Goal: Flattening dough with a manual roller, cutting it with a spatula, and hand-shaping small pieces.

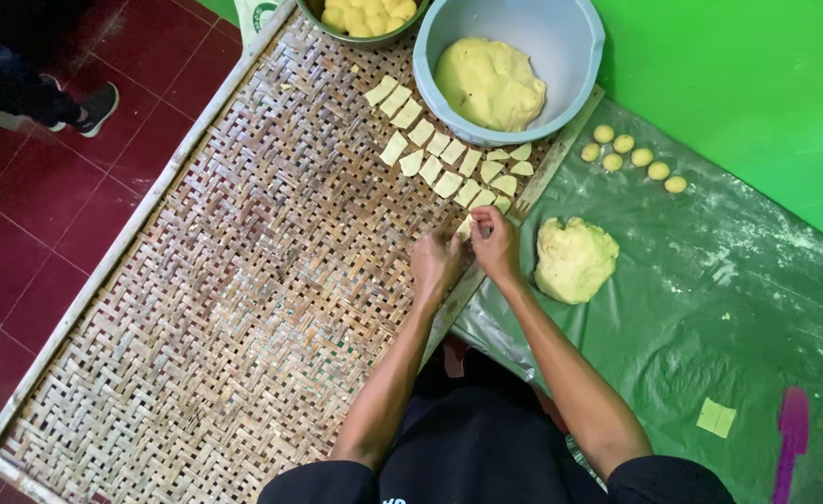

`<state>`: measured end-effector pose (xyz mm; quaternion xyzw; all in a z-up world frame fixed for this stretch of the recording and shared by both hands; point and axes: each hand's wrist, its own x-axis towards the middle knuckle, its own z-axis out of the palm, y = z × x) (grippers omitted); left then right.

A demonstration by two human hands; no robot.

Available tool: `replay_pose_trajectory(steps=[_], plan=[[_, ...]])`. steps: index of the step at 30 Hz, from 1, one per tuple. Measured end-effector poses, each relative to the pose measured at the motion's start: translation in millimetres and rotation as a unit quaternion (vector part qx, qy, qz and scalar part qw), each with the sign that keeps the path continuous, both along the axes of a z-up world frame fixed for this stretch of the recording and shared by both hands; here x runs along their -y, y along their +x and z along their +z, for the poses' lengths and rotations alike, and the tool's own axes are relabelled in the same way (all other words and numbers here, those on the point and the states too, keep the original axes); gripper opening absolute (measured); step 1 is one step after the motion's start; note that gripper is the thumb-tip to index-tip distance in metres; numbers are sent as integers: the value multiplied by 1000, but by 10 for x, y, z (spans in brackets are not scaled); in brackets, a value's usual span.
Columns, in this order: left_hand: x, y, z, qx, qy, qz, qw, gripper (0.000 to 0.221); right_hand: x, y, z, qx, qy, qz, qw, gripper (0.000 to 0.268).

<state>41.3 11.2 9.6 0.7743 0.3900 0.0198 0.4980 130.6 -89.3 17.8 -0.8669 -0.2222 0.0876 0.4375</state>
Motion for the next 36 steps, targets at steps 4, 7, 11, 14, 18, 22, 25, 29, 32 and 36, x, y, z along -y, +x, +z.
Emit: replay_pose_trajectory(steps=[4, 7, 11, 14, 18, 22, 25, 29, 32, 36], plan=[[-16, 17, 53, -5, -4, 7, 1000, 28, -19, 37, -95, -6, -20, 0, 1000, 19], [-11, 18, 1, -2, 9, 5, 1000, 27, -20, 71, -179, 48, -9, 18, 999, 20], [-10, 1, -35, -5, 10, 12, 1000, 29, -19, 81, -155, 93, -17, 30, 995, 18], [-18, -46, -59, -4, -2, 17, 1000, 29, 7, 104, -269, 108, -17, 29, 994, 15], [-33, -77, -121, 0, -17, 23, 1000, 27, 11, 93, -253, 113, 2, 32, 993, 11], [-43, -145, 61, 40, -38, 41, 998, 24, 28, 80, -172, 124, 6, 39, 992, 10], [-31, -227, 101, 21, -59, 49, 997, 22, 32, 81, -156, 125, -1, 42, 991, 6], [-3, -343, -42, 35, -90, 69, 993, 21, 58, 112, -287, 128, 19, 24, 991, 9], [-30, -358, 332, 60, -158, 83, 982, 21, 70, 71, -214, 112, 71, -12, 991, 13], [-80, -314, 814, 150, -270, 134, 942, 33, 89, -120, 142, -132, 168, -41, 976, 11]])
